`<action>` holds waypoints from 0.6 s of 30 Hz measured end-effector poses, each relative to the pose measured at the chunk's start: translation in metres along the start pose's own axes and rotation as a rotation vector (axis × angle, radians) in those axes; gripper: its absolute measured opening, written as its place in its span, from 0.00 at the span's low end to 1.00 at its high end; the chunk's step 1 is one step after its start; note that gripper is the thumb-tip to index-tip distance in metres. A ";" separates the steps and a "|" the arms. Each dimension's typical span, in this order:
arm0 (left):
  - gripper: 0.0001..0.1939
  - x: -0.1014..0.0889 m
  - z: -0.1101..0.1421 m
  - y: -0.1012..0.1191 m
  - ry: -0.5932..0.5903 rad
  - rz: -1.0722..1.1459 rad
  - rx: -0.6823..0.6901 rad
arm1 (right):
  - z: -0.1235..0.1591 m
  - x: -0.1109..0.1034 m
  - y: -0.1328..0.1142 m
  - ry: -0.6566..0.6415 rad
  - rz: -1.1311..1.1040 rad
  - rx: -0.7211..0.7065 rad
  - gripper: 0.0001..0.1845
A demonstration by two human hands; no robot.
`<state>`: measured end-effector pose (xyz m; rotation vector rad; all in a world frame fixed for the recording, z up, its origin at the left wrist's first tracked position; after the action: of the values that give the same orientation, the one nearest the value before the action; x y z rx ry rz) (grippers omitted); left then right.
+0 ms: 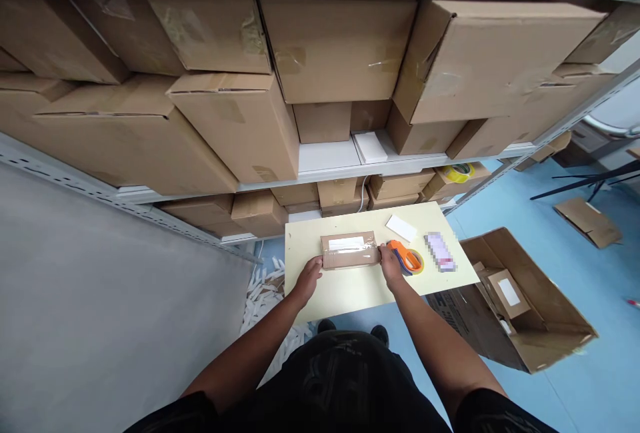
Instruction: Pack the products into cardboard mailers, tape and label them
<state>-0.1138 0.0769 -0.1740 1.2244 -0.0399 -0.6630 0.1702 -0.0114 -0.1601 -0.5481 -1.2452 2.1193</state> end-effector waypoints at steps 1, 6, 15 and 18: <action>0.28 -0.003 0.002 0.002 -0.007 0.002 -0.017 | 0.003 -0.001 0.000 0.009 -0.017 0.020 0.33; 0.28 -0.021 0.010 0.007 -0.038 0.027 -0.097 | 0.026 -0.018 0.002 0.048 -0.031 0.092 0.32; 0.17 -0.042 0.019 0.033 0.065 -0.223 0.141 | 0.056 -0.049 0.010 0.031 0.003 0.128 0.30; 0.14 -0.035 0.018 0.075 0.090 -0.340 0.332 | 0.055 -0.051 0.004 -0.022 0.012 0.130 0.28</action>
<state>-0.1159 0.0916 -0.0908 1.5991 0.1409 -0.9209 0.1717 -0.0824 -0.1358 -0.4776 -1.1087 2.2029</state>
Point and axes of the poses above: each hand's wrist, its own z-axis away from the middle knuckle, its own x-axis out of the palm, y = z × x, the point moved 1 cm from there along -z, towards the middle knuckle, and after that the axes turned 12 degrees about -z, right-handed, at the moved point
